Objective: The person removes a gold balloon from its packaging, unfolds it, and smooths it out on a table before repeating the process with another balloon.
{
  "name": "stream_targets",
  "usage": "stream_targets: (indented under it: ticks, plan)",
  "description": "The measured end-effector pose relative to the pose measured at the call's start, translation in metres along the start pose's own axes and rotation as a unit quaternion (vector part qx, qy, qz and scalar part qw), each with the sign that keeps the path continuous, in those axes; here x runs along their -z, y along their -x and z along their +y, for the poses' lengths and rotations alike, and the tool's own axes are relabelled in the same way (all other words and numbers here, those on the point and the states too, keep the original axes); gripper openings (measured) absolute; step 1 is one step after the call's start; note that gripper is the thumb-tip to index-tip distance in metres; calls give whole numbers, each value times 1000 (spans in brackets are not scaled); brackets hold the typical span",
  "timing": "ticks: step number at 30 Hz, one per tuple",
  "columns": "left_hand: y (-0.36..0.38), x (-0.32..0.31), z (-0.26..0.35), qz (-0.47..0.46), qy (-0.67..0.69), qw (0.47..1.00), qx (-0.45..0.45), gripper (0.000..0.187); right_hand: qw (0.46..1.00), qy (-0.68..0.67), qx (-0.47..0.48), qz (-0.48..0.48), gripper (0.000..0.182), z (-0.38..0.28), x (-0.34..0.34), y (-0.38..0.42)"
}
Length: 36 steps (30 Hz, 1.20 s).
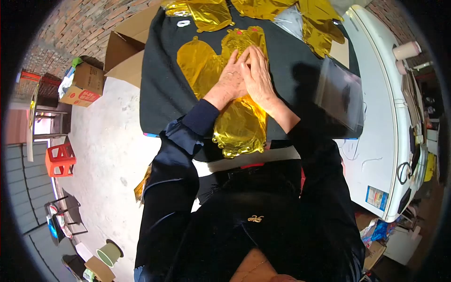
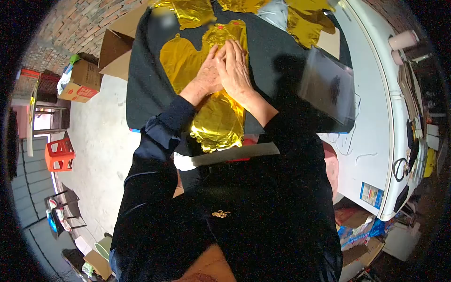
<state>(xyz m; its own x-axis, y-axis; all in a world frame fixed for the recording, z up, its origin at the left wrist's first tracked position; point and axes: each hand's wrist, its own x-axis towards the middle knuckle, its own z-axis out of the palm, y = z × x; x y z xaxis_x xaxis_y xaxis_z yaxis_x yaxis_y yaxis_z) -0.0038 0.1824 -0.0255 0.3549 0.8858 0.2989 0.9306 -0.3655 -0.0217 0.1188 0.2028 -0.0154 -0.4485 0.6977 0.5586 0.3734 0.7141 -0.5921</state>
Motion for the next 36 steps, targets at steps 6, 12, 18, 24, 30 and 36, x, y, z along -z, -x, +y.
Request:
stream_targets:
  ticks: [6,12,18,24,30,36]
  plan:
    - [2,-14,-12,97,55,993,33,67,1000,-19,-8,1,54,7,-3,2]
    - [57,30,-49,218,58,944,240,56,998,22,-21,-57,46,8,-4,7]
    - [129,47,-44,170,-50,908,381,47,996,44,-20,-76,44,11,-9,9]
    - [117,48,-23,174,-33,883,436,36,995,74,-6,-68,40,8,-7,9]
    - [111,38,-41,151,-18,892,425,18,995,72,-4,-74,41,10,-8,9]
    - [87,77,-25,158,111,882,429,23,996,61,5,-70,43,14,-13,11]
